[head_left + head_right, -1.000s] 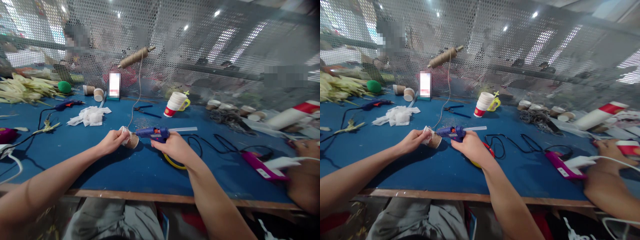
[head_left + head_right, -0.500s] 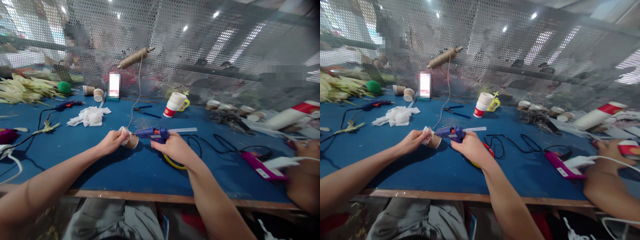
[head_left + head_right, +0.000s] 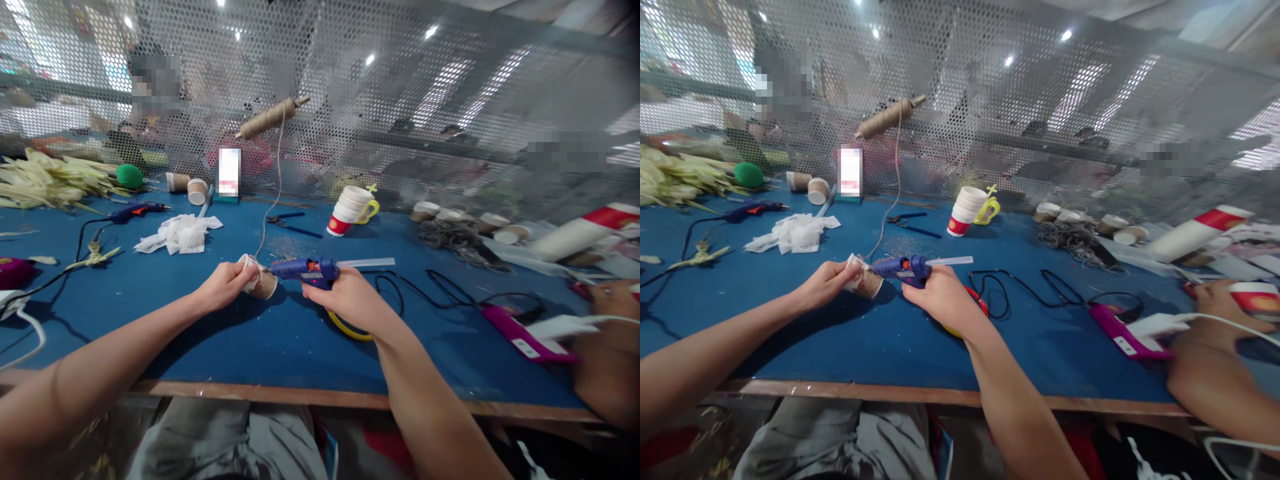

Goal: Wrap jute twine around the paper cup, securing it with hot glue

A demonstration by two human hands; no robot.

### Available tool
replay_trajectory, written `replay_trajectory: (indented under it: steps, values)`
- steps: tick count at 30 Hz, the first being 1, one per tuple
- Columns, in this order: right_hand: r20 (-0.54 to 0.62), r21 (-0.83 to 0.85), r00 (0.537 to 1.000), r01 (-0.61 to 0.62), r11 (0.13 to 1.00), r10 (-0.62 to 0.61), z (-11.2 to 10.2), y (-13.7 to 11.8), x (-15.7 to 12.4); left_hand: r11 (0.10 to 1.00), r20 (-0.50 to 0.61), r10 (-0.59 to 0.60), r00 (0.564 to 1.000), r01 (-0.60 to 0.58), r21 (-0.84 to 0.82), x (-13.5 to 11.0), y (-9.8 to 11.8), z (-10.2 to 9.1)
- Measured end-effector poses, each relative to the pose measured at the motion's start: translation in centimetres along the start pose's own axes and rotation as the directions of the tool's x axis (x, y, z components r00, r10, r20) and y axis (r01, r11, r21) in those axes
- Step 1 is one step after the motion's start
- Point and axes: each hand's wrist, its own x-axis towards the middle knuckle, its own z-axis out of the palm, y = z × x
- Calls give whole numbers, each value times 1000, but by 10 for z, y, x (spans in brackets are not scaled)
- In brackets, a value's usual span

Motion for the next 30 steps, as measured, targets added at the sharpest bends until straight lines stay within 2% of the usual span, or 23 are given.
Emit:
replay_trajectory:
  steps: [14, 30]
  values:
    - [23, -2, 1000, 9, 1000, -9, -2, 0, -1, 998, 32, 29, 999, -31, 60, 1, -5, 1]
    - [38, -11, 998, 49, 999, -49, -2, 3, -2, 998, 37, 24, 999, -27, 62, 0, -2, 0]
